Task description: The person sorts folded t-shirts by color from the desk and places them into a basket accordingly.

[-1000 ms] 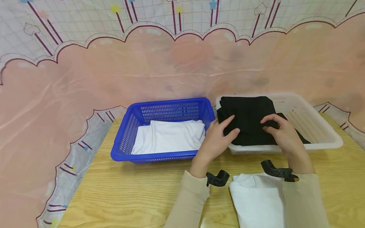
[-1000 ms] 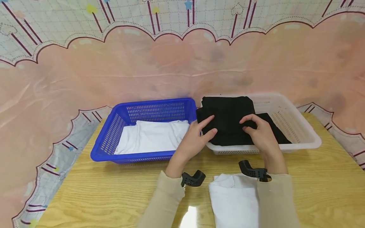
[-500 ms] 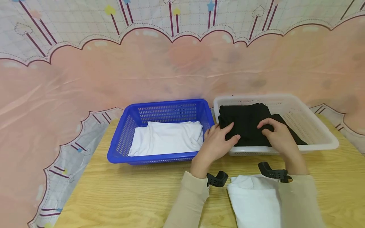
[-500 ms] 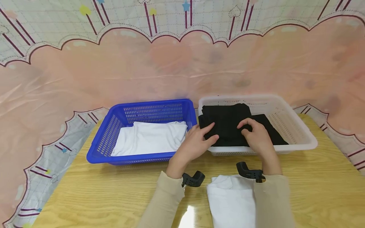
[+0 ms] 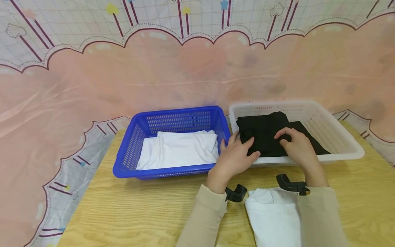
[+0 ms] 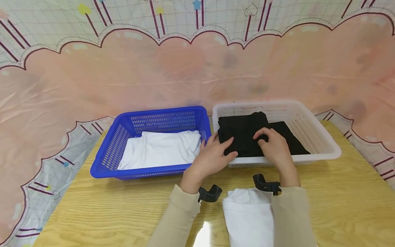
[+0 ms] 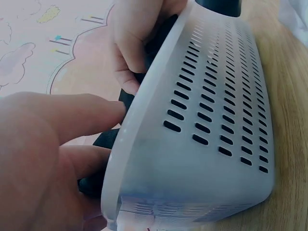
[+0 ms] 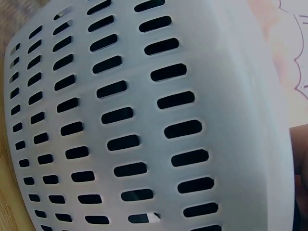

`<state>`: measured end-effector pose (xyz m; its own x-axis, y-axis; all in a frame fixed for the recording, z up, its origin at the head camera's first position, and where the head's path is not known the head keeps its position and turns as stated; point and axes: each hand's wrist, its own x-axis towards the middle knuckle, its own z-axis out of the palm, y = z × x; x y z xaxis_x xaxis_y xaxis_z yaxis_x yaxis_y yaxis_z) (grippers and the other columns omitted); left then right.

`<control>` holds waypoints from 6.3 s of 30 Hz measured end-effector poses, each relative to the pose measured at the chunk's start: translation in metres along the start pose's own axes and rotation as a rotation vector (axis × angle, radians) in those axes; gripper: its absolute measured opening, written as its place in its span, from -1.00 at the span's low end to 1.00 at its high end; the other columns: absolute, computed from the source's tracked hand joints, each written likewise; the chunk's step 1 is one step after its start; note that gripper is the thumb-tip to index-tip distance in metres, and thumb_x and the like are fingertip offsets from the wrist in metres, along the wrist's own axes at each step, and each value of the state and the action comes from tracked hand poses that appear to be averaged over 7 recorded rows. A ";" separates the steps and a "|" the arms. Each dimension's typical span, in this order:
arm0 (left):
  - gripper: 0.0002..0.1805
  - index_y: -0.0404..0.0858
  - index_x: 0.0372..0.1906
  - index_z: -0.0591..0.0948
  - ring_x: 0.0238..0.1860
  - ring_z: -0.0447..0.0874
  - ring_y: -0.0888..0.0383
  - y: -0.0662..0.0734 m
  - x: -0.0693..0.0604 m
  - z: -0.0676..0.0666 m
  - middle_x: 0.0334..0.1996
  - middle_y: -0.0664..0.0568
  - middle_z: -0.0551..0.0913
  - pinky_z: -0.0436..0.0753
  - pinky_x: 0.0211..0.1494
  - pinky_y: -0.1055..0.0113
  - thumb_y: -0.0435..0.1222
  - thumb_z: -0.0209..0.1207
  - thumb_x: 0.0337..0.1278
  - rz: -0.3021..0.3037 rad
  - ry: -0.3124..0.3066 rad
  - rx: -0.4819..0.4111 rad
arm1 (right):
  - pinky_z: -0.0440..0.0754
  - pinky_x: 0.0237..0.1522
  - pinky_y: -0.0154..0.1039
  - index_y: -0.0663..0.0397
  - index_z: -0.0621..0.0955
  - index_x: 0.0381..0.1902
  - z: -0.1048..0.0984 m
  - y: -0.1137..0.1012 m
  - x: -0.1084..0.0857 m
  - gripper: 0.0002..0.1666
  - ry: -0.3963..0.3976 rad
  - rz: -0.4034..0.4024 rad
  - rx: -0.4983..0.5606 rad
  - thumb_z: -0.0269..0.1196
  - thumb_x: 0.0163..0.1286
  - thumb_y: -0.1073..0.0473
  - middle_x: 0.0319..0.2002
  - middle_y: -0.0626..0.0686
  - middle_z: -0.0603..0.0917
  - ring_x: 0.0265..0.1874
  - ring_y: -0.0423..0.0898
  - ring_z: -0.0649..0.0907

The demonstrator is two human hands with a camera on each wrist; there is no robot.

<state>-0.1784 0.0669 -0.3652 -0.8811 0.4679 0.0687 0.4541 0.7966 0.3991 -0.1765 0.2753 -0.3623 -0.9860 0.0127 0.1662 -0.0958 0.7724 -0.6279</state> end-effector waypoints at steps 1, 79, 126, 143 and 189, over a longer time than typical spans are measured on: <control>-0.41 0.12 0.30 0.22 0.36 -0.23 0.11 0.001 0.000 0.001 0.27 0.06 0.23 -0.08 0.23 -0.19 0.17 -0.16 0.18 0.001 0.002 0.025 | 0.27 -0.52 -0.18 0.02 0.52 -0.19 0.000 0.000 0.000 -0.77 0.005 0.001 -0.007 -0.03 0.28 0.31 0.05 0.26 0.38 -0.61 0.03 0.32; -0.51 0.10 0.15 0.43 0.35 -0.14 0.14 0.001 -0.003 0.009 0.08 0.22 0.45 0.05 0.21 -0.17 0.15 -0.18 0.21 0.015 0.106 0.163 | 0.28 -0.23 0.30 0.00 0.39 0.18 0.013 -0.003 0.005 -0.53 0.055 0.115 -0.184 -0.09 0.39 -0.02 0.16 0.29 0.35 -0.01 0.38 0.35; -0.68 -0.07 -0.10 0.57 -0.69 0.53 0.16 -0.042 -0.080 0.047 -0.56 0.05 0.58 0.52 -0.68 0.36 -0.01 -0.04 0.22 0.044 -0.019 -0.703 | 0.44 -0.14 -0.54 0.07 0.39 0.16 -0.014 -0.009 -0.037 -0.56 -0.073 -0.173 0.416 -0.06 0.39 0.04 -0.05 0.02 0.53 -0.13 -0.26 0.56; -0.71 -0.20 -0.28 0.60 -0.59 0.58 0.10 -0.056 -0.103 0.058 -0.52 0.03 0.63 0.58 -0.59 0.26 -0.08 0.03 0.19 -0.103 -0.235 -0.934 | 0.58 -0.35 -0.28 0.33 0.32 0.15 -0.014 0.045 -0.090 -0.46 -0.505 0.064 0.220 -0.06 0.40 0.02 -0.26 0.13 0.56 -0.36 -0.15 0.59; -0.54 -0.36 0.15 0.37 -0.10 0.55 0.05 -0.080 -0.110 0.068 -0.08 -0.09 0.55 0.51 -0.04 0.17 -0.20 0.00 0.23 -0.100 -0.455 -1.529 | 0.26 0.08 0.05 -0.40 0.01 0.35 0.031 0.068 -0.116 -0.31 -0.765 0.222 0.519 0.01 0.36 0.09 0.36 0.02 -0.23 0.10 -0.54 0.11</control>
<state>-0.1088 -0.0227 -0.4672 -0.6596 0.7328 -0.1671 -0.4005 -0.1545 0.9032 -0.0728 0.3062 -0.4477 -0.7929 -0.4363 -0.4253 0.2378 0.4211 -0.8753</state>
